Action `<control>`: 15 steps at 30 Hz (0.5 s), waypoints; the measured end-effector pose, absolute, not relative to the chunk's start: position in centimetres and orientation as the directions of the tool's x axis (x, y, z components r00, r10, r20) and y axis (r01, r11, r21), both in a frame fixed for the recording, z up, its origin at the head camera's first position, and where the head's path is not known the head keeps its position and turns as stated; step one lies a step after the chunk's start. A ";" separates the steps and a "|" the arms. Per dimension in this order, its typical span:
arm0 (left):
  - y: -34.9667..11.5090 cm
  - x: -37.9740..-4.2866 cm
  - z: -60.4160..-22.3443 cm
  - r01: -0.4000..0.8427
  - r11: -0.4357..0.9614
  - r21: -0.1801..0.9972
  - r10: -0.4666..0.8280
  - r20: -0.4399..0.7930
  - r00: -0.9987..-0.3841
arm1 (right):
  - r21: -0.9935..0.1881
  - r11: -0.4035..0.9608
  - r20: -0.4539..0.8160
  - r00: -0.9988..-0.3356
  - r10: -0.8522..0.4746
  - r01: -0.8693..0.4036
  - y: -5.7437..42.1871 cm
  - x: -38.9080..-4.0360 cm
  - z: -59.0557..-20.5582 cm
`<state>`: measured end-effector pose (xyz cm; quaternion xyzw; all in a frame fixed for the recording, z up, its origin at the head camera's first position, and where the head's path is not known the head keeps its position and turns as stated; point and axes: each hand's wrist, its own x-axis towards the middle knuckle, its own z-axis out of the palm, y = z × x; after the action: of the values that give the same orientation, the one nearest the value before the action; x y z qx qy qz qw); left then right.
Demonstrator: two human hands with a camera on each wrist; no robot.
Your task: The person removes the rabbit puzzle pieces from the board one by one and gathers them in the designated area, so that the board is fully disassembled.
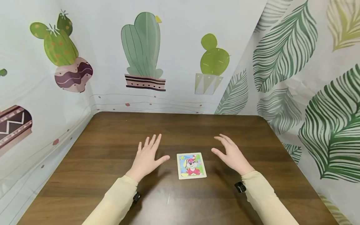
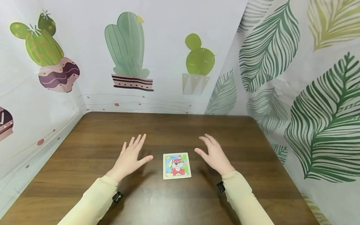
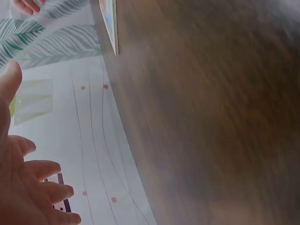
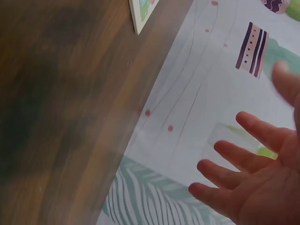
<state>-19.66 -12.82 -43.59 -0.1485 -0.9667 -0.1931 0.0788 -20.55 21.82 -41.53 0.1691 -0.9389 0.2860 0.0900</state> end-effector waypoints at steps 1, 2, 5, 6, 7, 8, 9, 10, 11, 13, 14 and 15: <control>-12.6 -19.7 -43.6 0.323 0.878 0.354 0.264 0.205 -0.943 | -0.509 0.773 0.282 -0.922 -0.266 -0.379 21.5 -20.6 -41.6; -12.4 -19.7 -43.7 0.326 0.875 0.357 0.270 0.198 -0.942 | -0.507 0.769 0.299 -0.916 -0.267 -0.389 21.3 -20.7 -41.6; -11.8 -19.9 -43.9 0.340 0.868 0.362 0.290 0.187 -0.939 | -0.493 0.761 0.341 -0.898 -0.278 -0.423 20.5 -20.9 -41.9; -11.6 -19.9 -43.9 0.346 0.866 0.361 0.296 0.187 -0.937 | -0.489 0.759 0.350 -0.894 -0.281 -0.430 20.3 -20.9 -42.0; -11.4 -19.9 -44.0 0.352 0.865 0.358 0.304 0.184 -0.935 | -0.488 0.755 0.361 -0.889 -0.282 -0.438 20.1 -20.9 -42.1; -11.2 -19.9 -44.0 0.357 0.865 0.354 0.312 0.178 -0.933 | -0.487 0.752 0.369 -0.885 -0.284 -0.444 19.9 -20.9 -42.2; -11.0 -19.9 -44.0 0.363 0.865 0.346 0.320 0.174 -0.931 | -0.486 0.747 0.379 -0.880 -0.287 -0.453 19.7 -21.0 -42.4; -10.9 -19.9 -44.0 0.367 0.866 0.340 0.329 0.166 -0.930 | -0.488 0.742 0.386 -0.876 -0.288 -0.459 19.6 -21.0 -42.5; -10.7 -19.8 -44.1 0.371 0.865 0.337 0.336 0.158 -0.928 | -0.492 0.737 0.391 -0.874 -0.289 -0.464 19.4 -21.0 -42.7; -10.4 -19.6 -44.2 0.378 0.868 0.322 0.351 0.140 -0.926 | -0.490 0.731 0.403 -0.867 -0.293 -0.475 19.0 -21.0 -42.9; -10.2 -19.6 -44.2 0.382 0.867 0.321 0.358 0.131 -0.924 | -0.493 0.727 0.405 -0.865 -0.296 -0.479 18.8 -21.1 -43.0; -10.1 -19.5 -44.3 0.386 0.864 0.323 0.365 0.126 -0.922 | -0.495 0.724 0.401 -0.866 -0.299 -0.480 18.6 -21.1 -43.0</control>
<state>-19.48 -10.11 -44.29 -0.1947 -0.9649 -0.1736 0.0301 -21.07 18.62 -43.04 0.2126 -0.9165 0.3046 0.1483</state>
